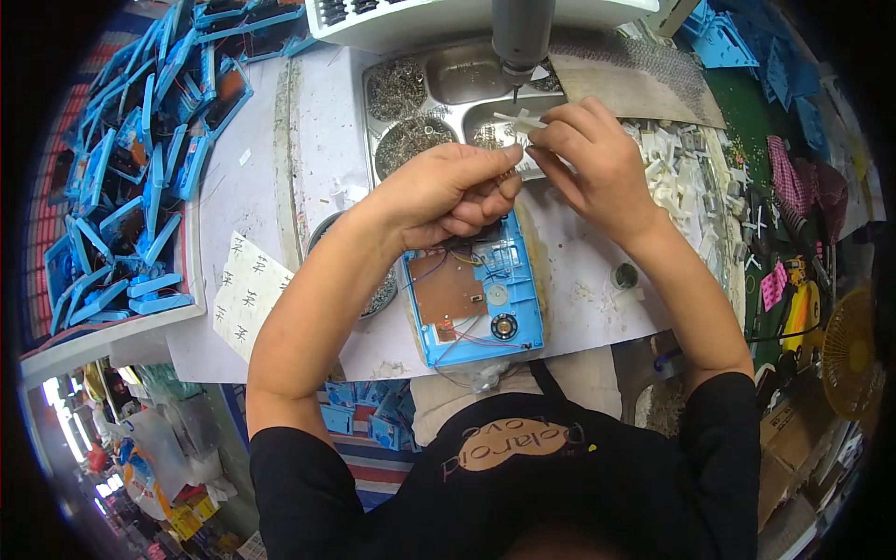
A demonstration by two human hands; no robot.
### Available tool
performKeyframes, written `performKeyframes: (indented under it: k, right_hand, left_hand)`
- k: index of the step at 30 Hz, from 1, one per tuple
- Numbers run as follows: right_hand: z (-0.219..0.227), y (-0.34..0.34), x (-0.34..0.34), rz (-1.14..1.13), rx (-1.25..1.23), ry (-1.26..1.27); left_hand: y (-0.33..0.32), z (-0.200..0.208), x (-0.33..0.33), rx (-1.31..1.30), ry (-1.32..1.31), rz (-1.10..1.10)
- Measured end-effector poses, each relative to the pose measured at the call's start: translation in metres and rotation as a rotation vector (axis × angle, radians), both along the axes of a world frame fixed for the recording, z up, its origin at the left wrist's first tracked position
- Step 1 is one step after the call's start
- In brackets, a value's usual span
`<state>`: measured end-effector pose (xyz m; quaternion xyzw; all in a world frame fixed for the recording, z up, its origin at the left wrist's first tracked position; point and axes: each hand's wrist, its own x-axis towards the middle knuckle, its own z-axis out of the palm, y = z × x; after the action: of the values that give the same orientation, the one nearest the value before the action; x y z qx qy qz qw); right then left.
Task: Assembling a light blue electronic device by connecting internal components and soldering wires.
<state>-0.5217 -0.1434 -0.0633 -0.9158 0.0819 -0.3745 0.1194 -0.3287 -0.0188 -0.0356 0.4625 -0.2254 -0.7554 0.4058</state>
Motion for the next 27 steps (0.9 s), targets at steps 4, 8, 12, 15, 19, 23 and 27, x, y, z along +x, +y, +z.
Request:
performKeyframes:
  k: [4,8,12,15,19,23,27]
  right_hand:
    - [-0.011,-0.009,0.002,-0.117,-0.020,0.236]
    - [0.007,-0.010,-0.019,-0.060,0.243,0.198]
    - [0.034,0.056,-0.065,0.178,0.661,0.055]
    - [0.025,0.084,-0.079,0.360,0.631,0.112]
    - [0.015,0.103,-0.084,0.444,0.581,0.205]
    - [0.008,0.093,-0.091,0.585,0.746,0.293]
    - [0.004,0.096,-0.112,0.511,1.611,0.197]
  left_hand:
    - [0.000,0.002,-0.005,-0.128,-0.236,0.069]
    - [0.031,0.016,-0.013,-0.361,-0.660,0.159]
    - [0.096,0.033,-0.051,-0.221,-0.548,0.258]
    - [0.125,0.012,-0.073,-0.159,-0.374,0.240]
    - [0.151,-0.012,-0.099,-0.151,-0.283,0.277]
    - [0.160,-0.010,-0.095,-0.098,-0.179,0.123]
    - [0.133,-0.006,-0.077,-0.341,-0.591,0.106]
